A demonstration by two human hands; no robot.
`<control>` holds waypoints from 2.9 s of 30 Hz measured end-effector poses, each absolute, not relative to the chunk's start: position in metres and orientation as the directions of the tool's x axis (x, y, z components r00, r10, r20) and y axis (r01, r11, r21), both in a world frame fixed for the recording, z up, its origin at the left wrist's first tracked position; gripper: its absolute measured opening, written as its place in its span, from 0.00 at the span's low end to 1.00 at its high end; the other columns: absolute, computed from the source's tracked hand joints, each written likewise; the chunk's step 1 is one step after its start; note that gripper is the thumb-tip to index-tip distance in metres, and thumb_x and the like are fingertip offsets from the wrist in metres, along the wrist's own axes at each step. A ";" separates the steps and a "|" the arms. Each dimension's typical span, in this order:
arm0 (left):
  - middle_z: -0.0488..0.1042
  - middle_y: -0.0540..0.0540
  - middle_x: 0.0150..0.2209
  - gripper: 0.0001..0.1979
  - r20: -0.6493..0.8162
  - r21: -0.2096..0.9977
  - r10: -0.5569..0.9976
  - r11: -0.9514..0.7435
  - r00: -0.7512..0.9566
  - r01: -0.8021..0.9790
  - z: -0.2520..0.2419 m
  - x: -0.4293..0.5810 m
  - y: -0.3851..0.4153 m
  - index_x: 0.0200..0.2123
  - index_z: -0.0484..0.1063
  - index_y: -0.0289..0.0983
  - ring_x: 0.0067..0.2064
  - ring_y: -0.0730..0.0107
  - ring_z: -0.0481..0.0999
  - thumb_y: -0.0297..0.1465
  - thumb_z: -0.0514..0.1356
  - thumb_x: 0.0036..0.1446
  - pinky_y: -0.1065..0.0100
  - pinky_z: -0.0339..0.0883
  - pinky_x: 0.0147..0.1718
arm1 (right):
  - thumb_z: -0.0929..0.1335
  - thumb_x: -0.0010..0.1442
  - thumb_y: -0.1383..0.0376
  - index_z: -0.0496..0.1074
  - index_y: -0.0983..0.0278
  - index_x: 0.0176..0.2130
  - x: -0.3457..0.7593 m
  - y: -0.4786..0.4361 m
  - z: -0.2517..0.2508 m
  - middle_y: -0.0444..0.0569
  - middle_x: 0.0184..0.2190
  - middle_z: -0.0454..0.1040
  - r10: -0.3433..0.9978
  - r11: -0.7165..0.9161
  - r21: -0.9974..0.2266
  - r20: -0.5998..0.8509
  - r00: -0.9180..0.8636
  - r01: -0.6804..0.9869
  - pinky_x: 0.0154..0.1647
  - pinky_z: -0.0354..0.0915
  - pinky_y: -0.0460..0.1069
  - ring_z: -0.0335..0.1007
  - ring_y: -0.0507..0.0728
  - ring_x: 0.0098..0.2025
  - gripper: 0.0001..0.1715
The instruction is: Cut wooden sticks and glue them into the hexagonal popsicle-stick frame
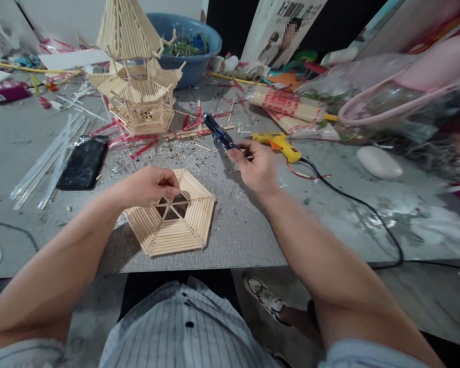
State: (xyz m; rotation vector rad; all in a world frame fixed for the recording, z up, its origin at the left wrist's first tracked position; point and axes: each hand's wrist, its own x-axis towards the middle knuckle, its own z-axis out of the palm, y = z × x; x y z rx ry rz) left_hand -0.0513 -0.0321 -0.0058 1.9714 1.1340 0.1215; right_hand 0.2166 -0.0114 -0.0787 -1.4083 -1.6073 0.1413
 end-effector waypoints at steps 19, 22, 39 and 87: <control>0.76 0.51 0.27 0.11 -0.385 0.515 0.764 -0.287 0.517 0.807 -0.007 -0.041 -0.035 0.31 0.78 0.35 0.28 0.76 0.69 0.36 0.61 0.50 0.73 0.59 0.31 | 0.66 0.59 0.46 0.75 0.59 0.38 0.209 -0.014 -0.091 0.55 0.40 0.77 0.836 0.443 -0.398 0.507 -0.210 0.803 0.44 0.65 0.60 0.71 0.66 0.45 0.21; 0.76 0.51 0.25 0.09 -0.418 0.458 0.746 -0.320 0.518 0.830 -0.007 -0.036 -0.039 0.30 0.78 0.35 0.28 0.77 0.68 0.34 0.61 0.51 0.73 0.57 0.31 | 0.67 0.59 0.49 0.75 0.60 0.40 0.208 -0.016 -0.094 0.56 0.42 0.76 0.875 0.415 -0.353 0.407 -0.262 0.838 0.43 0.65 0.61 0.70 0.68 0.46 0.19; 0.75 0.50 0.25 0.05 -0.461 0.327 0.723 -0.402 0.516 0.855 -0.006 -0.028 -0.052 0.28 0.81 0.38 0.35 0.67 0.72 0.32 0.65 0.48 0.68 0.57 0.38 | 0.73 0.51 0.56 0.75 0.56 0.35 0.212 -0.017 -0.100 0.52 0.41 0.75 0.895 0.414 -0.532 0.386 -0.224 0.739 0.47 0.64 0.64 0.68 0.69 0.48 0.10; 0.78 0.49 0.26 0.09 -0.498 0.356 0.659 -0.438 0.564 0.826 -0.008 -0.035 -0.038 0.27 0.81 0.38 0.28 0.73 0.69 0.37 0.64 0.49 0.70 0.55 0.32 | 0.70 0.54 0.66 0.77 0.74 0.39 0.325 0.009 -0.060 0.73 0.45 0.75 0.735 -0.436 -0.387 0.368 0.570 0.812 0.48 0.60 0.59 0.71 0.68 0.51 0.14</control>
